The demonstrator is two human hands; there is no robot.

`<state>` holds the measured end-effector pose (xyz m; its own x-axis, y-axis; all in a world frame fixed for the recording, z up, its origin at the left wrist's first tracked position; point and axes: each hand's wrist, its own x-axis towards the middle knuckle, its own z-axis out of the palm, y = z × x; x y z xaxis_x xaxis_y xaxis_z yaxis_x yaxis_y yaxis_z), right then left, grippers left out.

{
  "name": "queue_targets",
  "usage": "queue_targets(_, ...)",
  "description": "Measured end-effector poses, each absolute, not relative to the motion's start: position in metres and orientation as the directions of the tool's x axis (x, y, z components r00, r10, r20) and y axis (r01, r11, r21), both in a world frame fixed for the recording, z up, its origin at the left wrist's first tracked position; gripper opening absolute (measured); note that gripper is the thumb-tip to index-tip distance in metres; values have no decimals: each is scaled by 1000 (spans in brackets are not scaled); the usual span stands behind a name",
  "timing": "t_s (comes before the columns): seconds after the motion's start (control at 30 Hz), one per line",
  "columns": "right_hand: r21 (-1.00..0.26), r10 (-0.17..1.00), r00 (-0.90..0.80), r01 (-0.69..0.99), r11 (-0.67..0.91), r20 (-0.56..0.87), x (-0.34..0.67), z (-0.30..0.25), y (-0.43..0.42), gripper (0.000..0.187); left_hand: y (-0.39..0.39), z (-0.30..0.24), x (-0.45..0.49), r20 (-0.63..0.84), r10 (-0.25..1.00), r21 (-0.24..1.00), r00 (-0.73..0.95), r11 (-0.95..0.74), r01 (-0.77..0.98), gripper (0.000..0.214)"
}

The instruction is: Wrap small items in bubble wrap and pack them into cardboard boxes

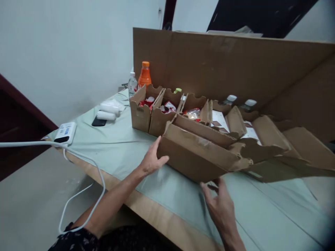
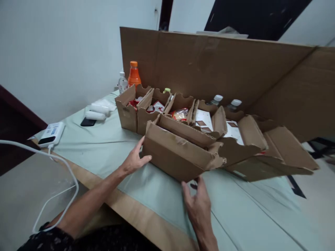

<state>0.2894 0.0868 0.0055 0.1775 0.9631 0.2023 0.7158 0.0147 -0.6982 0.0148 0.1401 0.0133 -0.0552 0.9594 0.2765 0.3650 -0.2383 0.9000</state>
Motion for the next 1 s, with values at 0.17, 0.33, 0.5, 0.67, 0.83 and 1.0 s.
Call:
queue_targets(0.17,-598,956,111,798,77,271,301,-43,67,71,135,-1,-59,300,924,812,-237,-116,572,60)
queue_targets(0.33,-532,935,73,837,132,346,308,-59,69,53,177,24,-178,373,793,694,-481,106,712,43)
queue_targets(0.5,-554,942,76,823,126,327,311,-59,72,42,228,46,-235,405,772,603,-489,176,778,36)
queue_targets(0.67,-598,952,127,798,69,278,307,-41,65,36,214,48,-235,454,780,535,-431,148,832,11)
queue_targets(0.83,-644,852,299,763,56,429,288,-8,39,28,116,42,-182,639,734,451,-228,-117,885,13)
queue_targets(1.0,-951,983,-85,280,-134,-164,236,8,11,57,20,34,-109,655,750,544,-90,-385,746,21)
